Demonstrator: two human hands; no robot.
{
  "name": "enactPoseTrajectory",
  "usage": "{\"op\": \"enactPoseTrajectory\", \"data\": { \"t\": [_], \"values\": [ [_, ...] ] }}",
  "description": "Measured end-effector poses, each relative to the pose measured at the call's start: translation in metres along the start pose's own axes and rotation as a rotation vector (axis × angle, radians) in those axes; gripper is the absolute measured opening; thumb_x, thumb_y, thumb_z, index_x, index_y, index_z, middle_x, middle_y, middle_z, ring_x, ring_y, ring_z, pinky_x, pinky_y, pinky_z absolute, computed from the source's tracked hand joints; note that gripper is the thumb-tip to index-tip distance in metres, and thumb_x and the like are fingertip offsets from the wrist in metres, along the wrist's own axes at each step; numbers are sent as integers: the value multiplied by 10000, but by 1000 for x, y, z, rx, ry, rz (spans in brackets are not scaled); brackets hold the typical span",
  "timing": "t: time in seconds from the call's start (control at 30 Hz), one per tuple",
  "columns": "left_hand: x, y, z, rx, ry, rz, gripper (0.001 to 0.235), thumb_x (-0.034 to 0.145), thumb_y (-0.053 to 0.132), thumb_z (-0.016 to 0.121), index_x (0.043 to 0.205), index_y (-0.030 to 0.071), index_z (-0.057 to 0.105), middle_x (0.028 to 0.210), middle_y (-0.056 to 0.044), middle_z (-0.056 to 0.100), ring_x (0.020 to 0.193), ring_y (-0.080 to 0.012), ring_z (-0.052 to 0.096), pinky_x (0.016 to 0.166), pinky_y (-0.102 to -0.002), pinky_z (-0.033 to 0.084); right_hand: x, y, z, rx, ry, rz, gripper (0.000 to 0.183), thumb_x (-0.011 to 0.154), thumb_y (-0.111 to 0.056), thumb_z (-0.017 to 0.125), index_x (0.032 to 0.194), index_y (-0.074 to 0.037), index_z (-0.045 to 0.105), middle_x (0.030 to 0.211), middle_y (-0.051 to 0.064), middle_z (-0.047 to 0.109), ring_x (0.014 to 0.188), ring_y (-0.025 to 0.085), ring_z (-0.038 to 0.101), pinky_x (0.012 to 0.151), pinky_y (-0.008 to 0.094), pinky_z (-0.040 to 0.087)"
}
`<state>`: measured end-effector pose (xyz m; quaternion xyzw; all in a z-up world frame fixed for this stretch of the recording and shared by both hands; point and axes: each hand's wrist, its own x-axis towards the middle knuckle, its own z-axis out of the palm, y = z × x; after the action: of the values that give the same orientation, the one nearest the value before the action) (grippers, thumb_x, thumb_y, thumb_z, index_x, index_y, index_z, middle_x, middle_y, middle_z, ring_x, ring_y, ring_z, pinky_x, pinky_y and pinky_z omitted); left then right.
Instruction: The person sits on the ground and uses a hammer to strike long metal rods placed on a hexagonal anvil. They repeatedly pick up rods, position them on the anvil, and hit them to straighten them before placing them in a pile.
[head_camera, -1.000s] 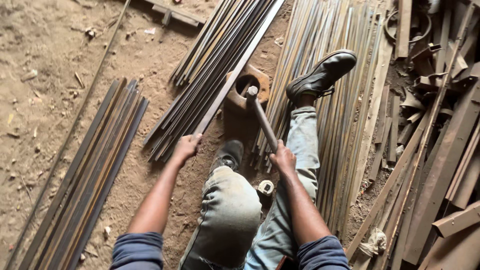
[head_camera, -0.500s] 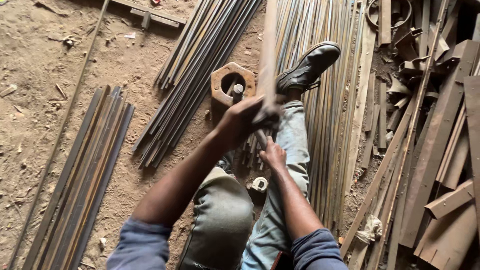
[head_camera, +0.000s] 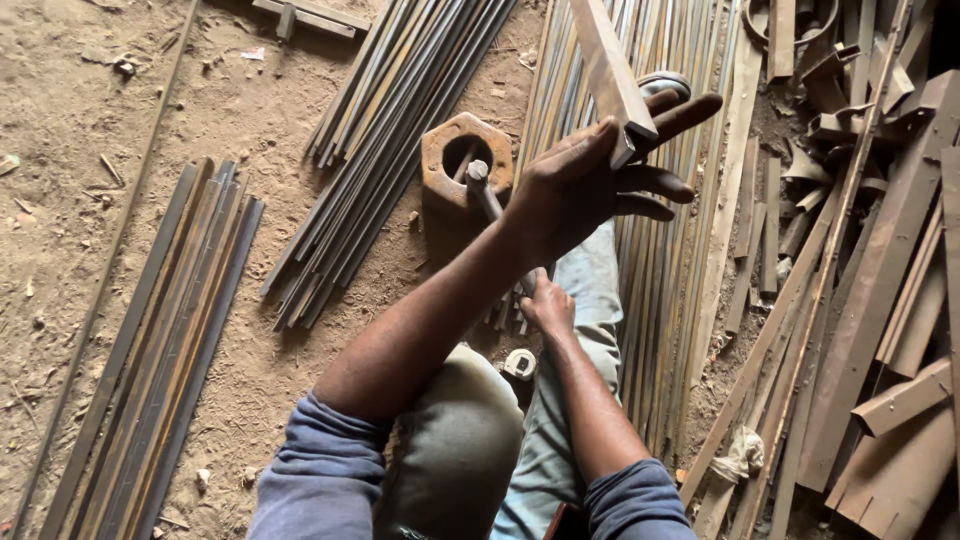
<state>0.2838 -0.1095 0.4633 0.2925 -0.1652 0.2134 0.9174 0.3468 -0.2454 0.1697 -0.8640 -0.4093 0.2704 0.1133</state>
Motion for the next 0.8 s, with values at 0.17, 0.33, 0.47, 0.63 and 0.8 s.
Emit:
{"op": "enactPoseTrajectory", "data": {
  "t": [0.17,0.33,0.47,0.63,0.8],
  "values": [
    [-12,-5,-16,-6,33,8,682,1136,413,503,1616,-13,274,1660,-163,355,1175,-317,690,1023,-441,562,17,27,28,-29,21,-25,600,742,-225,682,1320,-152,539,995,216,739,972,415,707,858,538,541],
    [-48,-20,-77,8,614,126,463,1043,198,461,1468,18,505,1283,-131,681,1100,-197,707,962,-349,582,39,59,49,22,53,-175,762,732,-371,741,1408,-130,485,1116,215,712,1040,418,678,846,545,530],
    [-159,10,-132,208,617,-144,393,1094,348,580,1110,-35,667,851,-101,702,733,-197,706,722,-335,605,39,52,37,12,-17,-93,750,725,-397,739,1405,-171,516,1151,179,732,1066,382,704,871,527,540],
    [-287,14,-198,819,969,-669,434,878,392,839,999,-6,713,782,-75,706,670,-166,650,586,-324,514,24,33,23,-22,-42,-16,667,754,-500,756,1305,-155,602,1112,191,758,1074,391,709,908,521,531],
    [-339,-22,-255,791,1138,-793,474,759,371,863,1071,45,719,861,-159,745,796,-294,732,633,-420,560,22,30,15,-21,-38,-27,679,733,-510,757,1307,-185,595,1094,176,756,1062,390,708,892,530,528]
  ]
}}
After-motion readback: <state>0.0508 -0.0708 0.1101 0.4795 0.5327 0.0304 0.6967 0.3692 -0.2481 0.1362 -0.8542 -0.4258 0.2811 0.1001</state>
